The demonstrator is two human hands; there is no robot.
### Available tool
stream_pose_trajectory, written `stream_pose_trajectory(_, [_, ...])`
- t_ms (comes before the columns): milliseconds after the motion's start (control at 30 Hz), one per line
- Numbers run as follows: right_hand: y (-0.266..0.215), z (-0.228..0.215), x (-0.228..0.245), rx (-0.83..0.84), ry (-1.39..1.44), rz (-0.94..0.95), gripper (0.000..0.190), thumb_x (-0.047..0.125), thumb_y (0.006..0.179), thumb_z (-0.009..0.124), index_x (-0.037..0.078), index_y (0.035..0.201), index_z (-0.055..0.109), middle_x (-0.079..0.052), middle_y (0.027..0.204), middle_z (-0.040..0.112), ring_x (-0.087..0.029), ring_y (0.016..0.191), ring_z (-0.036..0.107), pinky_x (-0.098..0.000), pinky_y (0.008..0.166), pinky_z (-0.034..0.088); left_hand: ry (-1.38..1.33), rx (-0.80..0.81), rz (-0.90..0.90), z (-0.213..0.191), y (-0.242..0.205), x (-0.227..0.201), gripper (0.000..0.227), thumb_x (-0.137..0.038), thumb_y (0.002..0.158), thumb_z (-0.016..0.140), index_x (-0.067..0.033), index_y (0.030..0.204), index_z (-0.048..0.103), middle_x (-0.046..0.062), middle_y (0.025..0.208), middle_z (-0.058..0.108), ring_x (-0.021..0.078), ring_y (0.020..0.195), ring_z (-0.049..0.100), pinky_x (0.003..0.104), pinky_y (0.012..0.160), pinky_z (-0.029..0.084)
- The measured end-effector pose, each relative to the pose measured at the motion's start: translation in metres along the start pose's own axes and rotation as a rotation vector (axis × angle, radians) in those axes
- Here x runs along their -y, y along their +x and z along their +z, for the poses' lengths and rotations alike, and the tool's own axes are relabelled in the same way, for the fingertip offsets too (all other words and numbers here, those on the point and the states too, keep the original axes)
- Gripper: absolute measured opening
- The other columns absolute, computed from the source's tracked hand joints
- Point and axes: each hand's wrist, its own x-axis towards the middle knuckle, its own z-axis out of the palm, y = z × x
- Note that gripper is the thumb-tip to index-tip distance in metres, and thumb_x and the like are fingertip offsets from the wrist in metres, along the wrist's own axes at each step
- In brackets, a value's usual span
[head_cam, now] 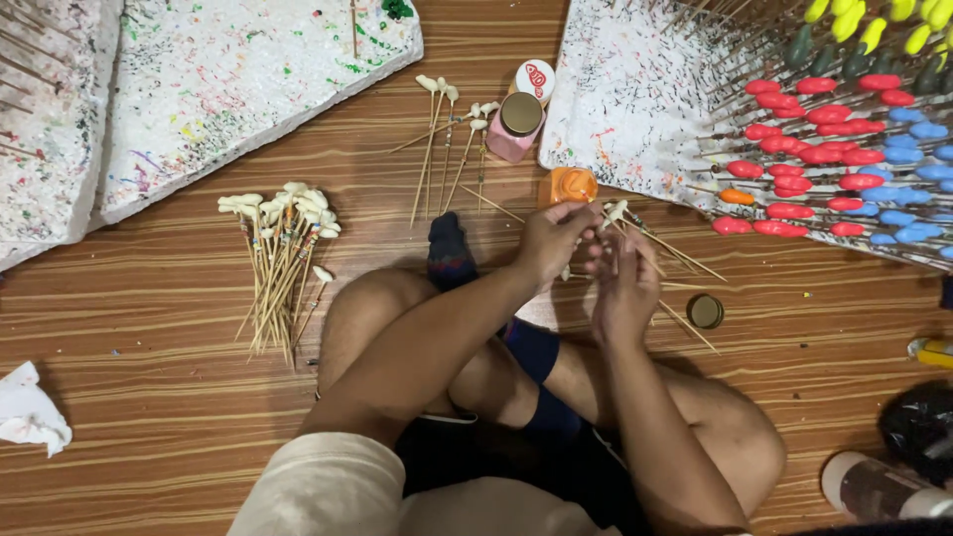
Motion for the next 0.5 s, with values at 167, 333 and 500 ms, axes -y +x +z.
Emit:
stream_pose_trajectory(167, [-0.014, -0.009, 0.011, 0.089, -0.059, 0.021, 0.013, 0.013, 0.109, 0.053, 0.005, 0.115, 0.062, -0.010, 0.091, 0.069, -0.014, 0.075, 0.071, -0.0216, 0.065, 0.060, 0.147, -0.013, 0.119, -0.007, 0.006, 0.005, 0.021, -0.022, 0.090, 0.074, -0.0106, 0.108, 0.078, 0.013, 0.079, 0.068, 0.0181, 0.057, 0.066, 0.032, 0.044, 0.055])
stream_pose_trajectory(333, [0.030, -0.023, 0.030, 0.221, -0.761, -0.695, 0.029, 0.001, 0.102, 0.072, 0.002, 0.131, 0.069, -0.020, 0.103, 0.065, -0.038, 0.096, 0.071, -0.0423, 0.080, 0.059, 0.367, 0.016, 0.193, -0.012, 0.019, 0.019, 0.025, -0.026, 0.091, 0.073, -0.0131, 0.112, 0.078, 0.014, 0.095, 0.078, 0.0186, 0.075, 0.074, 0.029, 0.068, 0.060])
stream_pose_trajectory(500, [0.038, -0.021, 0.014, 0.402, -0.917, -0.487, 0.041, 0.000, 0.099, 0.068, 0.019, 0.136, 0.072, -0.014, 0.080, 0.074, -0.029, 0.075, 0.074, -0.0390, 0.068, 0.056, 0.419, 0.017, 0.157, -0.014, 0.038, 0.036, 0.025, -0.027, 0.092, 0.073, -0.0165, 0.113, 0.079, 0.011, 0.093, 0.078, 0.0168, 0.074, 0.074, 0.028, 0.067, 0.062])
